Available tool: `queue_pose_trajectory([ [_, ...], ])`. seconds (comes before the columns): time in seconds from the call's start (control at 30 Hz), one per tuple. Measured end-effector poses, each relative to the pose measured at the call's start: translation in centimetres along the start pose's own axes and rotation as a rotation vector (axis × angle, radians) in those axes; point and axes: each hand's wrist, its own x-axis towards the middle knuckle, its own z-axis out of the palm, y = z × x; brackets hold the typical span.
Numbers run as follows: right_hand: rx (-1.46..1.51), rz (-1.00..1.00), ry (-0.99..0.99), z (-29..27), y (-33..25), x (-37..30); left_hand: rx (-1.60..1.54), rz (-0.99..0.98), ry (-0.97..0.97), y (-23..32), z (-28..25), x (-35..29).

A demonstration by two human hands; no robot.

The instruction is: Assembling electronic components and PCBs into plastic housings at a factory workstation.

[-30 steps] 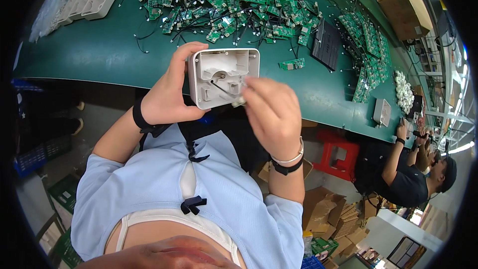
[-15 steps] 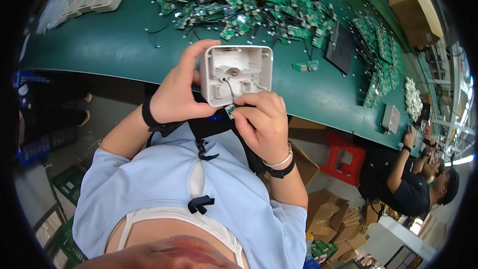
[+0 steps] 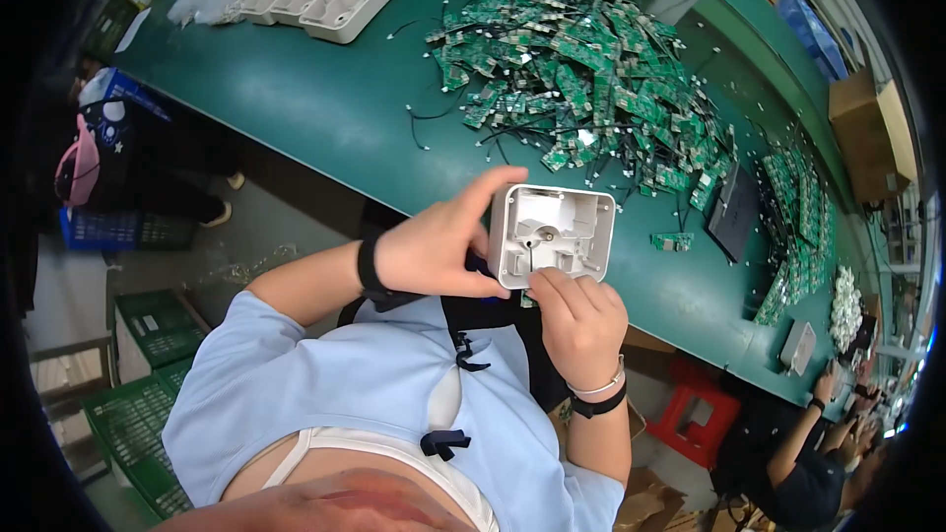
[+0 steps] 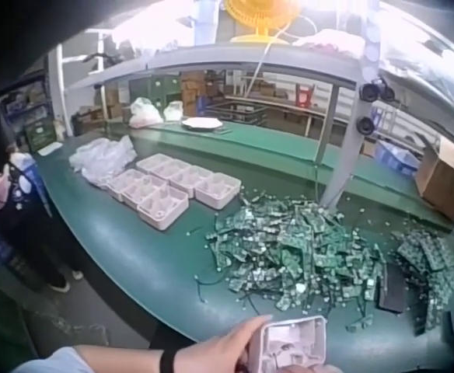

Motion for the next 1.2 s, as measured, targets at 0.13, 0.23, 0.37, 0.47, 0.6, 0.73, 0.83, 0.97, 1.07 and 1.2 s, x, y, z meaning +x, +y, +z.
queue_pose_trajectory([
  [0.13,-0.057,0.055,0.001,-2.0,0.7,-2.2,0.133,0.158,0.159,0.6,-6.1,0.5],
  [0.23,-0.081,0.160,0.011,-5.5,2.3,-5.3,0.546,0.124,0.609,0.6,-13.4,1.7],
  [0.37,-0.231,0.329,0.107,-9.5,6.2,-11.4,1.103,0.137,0.697,-6.6,-30.1,0.9],
  [0.47,-0.467,0.499,0.086,-12.5,9.4,-15.8,1.323,0.203,0.583,-11.1,-36.4,1.4],
  [0.6,-0.611,0.651,0.088,-15.2,14.6,-21.9,1.249,0.068,0.447,-14.4,-37.3,3.1],
  [0.73,-0.679,0.730,0.095,-17.5,18.6,-25.7,1.269,-0.133,0.457,-13.5,-35.3,3.7],
  [0.83,-0.724,0.716,0.085,-18.7,20.4,-27.1,1.330,-0.058,0.472,-14.0,-36.2,3.5],
  [0.97,-0.679,0.735,0.093,-19.7,21.6,-28.6,1.285,-0.086,0.522,-13.2,-35.2,2.7],
  [1.07,-0.653,0.756,0.095,-20.0,20.3,-29.7,1.155,-0.028,0.532,-11.3,-33.3,0.9],
  [1.2,-0.691,0.789,-0.033,-20.1,19.4,-29.6,1.028,0.023,0.576,-9.1,-30.3,-2.3],
])
